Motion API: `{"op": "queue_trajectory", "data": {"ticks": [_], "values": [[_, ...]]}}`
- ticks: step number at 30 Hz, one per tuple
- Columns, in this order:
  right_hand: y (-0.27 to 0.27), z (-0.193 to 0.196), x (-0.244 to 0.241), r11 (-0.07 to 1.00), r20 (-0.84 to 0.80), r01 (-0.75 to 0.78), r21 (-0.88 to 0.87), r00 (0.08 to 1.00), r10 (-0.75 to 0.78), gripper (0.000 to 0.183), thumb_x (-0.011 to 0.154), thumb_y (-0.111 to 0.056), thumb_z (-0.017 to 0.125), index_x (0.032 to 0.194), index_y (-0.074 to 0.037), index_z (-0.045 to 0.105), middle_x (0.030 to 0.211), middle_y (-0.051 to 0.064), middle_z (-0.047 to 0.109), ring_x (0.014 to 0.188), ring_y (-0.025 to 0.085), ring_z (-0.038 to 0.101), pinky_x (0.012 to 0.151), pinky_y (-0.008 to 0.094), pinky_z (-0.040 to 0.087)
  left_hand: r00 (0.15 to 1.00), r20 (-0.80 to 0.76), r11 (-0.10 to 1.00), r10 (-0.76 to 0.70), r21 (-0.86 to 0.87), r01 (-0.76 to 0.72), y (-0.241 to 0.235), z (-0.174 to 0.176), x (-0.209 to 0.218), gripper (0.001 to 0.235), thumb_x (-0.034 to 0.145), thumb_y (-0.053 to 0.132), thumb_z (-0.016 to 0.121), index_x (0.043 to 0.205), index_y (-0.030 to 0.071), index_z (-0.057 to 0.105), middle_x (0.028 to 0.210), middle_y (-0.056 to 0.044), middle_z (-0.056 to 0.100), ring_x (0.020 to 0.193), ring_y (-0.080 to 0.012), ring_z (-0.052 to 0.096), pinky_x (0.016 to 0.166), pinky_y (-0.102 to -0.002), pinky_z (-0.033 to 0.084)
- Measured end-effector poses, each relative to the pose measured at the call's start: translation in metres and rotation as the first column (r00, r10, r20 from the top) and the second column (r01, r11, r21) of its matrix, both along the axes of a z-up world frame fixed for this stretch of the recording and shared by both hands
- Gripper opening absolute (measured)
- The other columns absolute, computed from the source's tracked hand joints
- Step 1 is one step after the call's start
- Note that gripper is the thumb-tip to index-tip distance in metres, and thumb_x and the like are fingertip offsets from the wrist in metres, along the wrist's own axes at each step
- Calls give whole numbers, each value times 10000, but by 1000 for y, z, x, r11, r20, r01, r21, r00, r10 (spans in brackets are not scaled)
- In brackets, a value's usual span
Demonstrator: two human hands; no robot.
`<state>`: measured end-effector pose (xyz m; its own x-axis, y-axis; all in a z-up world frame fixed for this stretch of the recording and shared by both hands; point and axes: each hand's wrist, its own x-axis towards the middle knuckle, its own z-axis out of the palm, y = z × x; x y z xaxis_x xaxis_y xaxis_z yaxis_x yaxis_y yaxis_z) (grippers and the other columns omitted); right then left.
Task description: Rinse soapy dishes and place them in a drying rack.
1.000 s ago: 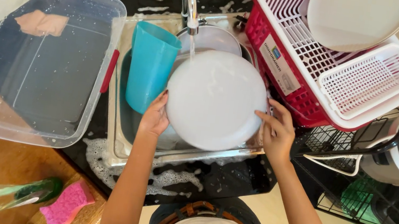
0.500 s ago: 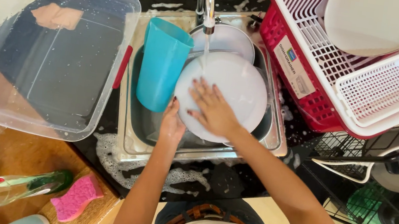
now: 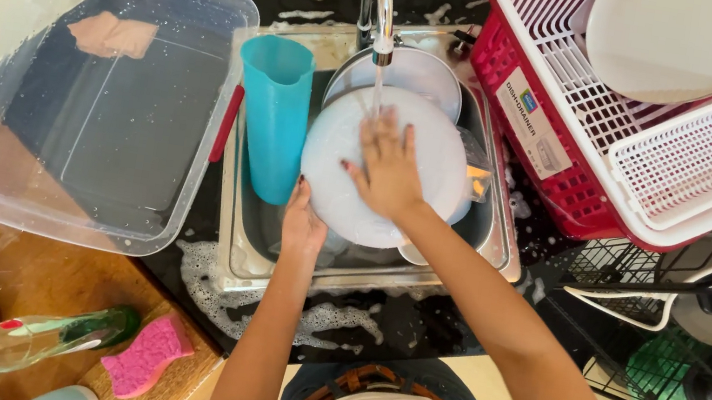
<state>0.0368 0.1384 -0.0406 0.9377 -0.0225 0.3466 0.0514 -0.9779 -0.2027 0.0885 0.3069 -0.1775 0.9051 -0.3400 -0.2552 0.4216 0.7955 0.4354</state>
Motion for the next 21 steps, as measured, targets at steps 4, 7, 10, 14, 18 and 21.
{"op": "queue_trajectory", "data": {"ticks": [4, 7, 10, 14, 18, 21], "values": [[-7, 3, -9, 975, -48, -222, 16, 974, 223, 733, 1015, -472, 558, 1570, -35, 360, 1651, 210, 330, 1559, 406, 225, 1237, 591, 181, 1000, 14, 1000, -13, 2, 13, -2, 4, 2, 436, 1078, 143, 434, 1502, 48, 409, 1523, -121, 505, 1397, -278, 498, 1186, -480, 409], [-44, -5, -5, 976, -49, -215, 32, 975, 216, 721, 1031, -477, 552, 1572, -41, 361, 1665, 229, 309, 1559, 425, 222, 1249, 571, 193, 998, -56, 999, -25, 32, 27, -3, 0, 3, 448, 1069, 167, 438, 1504, 65, 404, 1536, -120, 493, 1402, -288, 490, 1176, -497, 407], [-75, 7, -10, 1000, -45, -6, 12, 999, 6, 718, 1030, -461, 559, 1563, -19, 372, 1640, 283, 286, 1530, 458, 218, 1217, 574, 197, 989, -146, 997, -32, 59, 41, -3, 1, 4, 455, 1064, 193, 447, 1501, 76, 409, 1543, -119, 488, 1400, -302, 488, 1165, -519, 406], [-111, 7, -25, 922, -28, 201, 332, 979, -203, 695, 1037, -379, 592, 1551, 42, 389, 1548, 333, 384, 1451, 445, 347, 1166, 542, 268, 982, -179, 997, -59, 31, 65, -6, -6, 11, 457, 1066, 230, 438, 1502, 94, 419, 1544, -108, 491, 1403, -316, 482, 1163, -546, 406], [-117, 28, -31, 760, 60, 100, 642, 982, -180, 631, 1037, -278, 647, 1516, 65, 419, 1477, 270, 542, 1382, 334, 528, 1171, 422, 402, 980, -163, 993, -115, -11, 115, -17, -2, 20, 471, 1079, 296, 398, 1513, 115, 426, 1552, -91, 491, 1422, -307, 469, 1171, -540, 399], [-110, 66, -40, 501, 73, 18, 865, 984, -163, 601, 994, -140, 693, 1501, 58, 437, 1415, 190, 622, 1293, 232, 603, 1117, 351, 465, 971, -157, 983, -182, 5, 185, -32, 15, 23, 512, 1084, 382, 358, 1525, 131, 423, 1564, -73, 480, 1435, -294, 455, 1177, -531, 384]]}}
